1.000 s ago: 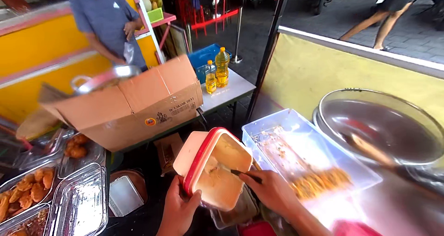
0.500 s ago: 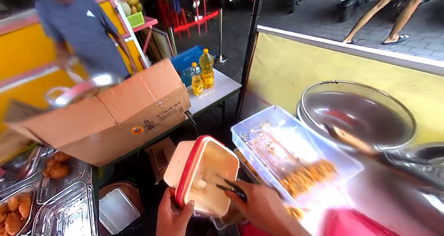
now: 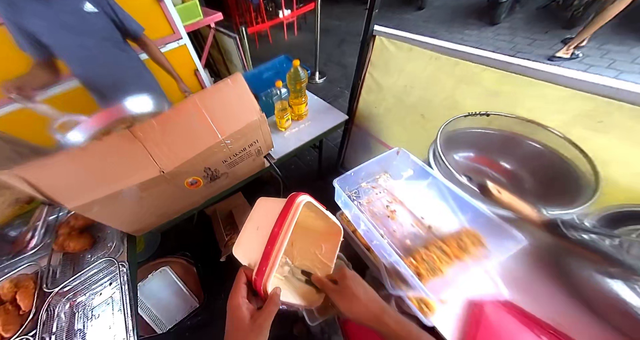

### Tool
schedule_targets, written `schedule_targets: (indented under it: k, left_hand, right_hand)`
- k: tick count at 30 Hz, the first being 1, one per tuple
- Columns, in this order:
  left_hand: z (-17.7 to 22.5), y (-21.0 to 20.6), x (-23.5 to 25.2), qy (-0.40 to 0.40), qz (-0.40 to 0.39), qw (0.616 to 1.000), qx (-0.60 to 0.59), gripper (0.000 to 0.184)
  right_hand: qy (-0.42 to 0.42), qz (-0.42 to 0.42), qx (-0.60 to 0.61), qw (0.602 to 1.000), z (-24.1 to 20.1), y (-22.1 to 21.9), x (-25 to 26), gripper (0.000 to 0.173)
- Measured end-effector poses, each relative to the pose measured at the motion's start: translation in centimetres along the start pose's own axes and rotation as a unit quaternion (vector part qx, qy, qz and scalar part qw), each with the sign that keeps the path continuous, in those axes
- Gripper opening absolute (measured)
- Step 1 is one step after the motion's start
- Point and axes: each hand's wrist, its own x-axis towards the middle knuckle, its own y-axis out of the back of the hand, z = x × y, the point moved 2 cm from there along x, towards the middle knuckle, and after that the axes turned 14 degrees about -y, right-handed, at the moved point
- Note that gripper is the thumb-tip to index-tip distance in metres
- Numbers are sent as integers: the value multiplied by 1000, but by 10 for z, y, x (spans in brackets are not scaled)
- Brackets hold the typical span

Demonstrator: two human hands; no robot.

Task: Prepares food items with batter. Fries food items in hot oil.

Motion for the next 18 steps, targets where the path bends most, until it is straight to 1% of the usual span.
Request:
schedule_targets:
  k: [2, 3, 4, 6, 8, 11, 13, 15, 17, 18]
  left_hand:
    - [0, 4, 1, 2, -6, 1000, 4, 34]
    - [-1, 6, 2, 4, -6, 1000, 10, 33]
    - [-1, 8, 4, 6, -8, 1000, 17, 33]
    - [-3, 10, 7, 7, -10, 1000, 21, 33]
    - [-3, 7, 7, 6, -12, 1000, 19, 34]
    - [0, 3, 10, 6, -17, 1000, 16, 33]
    - [3, 2, 12, 6, -19, 1000, 17, 33]
    - [4, 3, 14, 4, -25, 999, 20, 34]
    - [-1, 6, 15, 0, -33, 999, 29, 34]
    - [-4, 8, 16, 0, -36, 999, 33, 34]
  right_hand:
    - [-27, -44, 68, 996, 5, 1, -2, 63]
    - [-25, -43, 58, 997, 5, 8, -7, 65]
    - [-12, -24, 21, 999, 5, 18, -14, 68]
    - [18, 44, -76, 996, 0, 38, -35, 71]
    - [24, 101, -179, 978, -13, 49, -55, 71]
    - [76, 167, -287, 940, -33, 30, -63, 67]
    - [98, 161, -322, 928, -42, 10, -57, 61]
    - [103, 143, -339, 924, -44, -5, -46, 58]
    - [99, 117, -295, 943, -39, -9, -33, 60]
    - [88, 93, -241, 962, -33, -8, -24, 62]
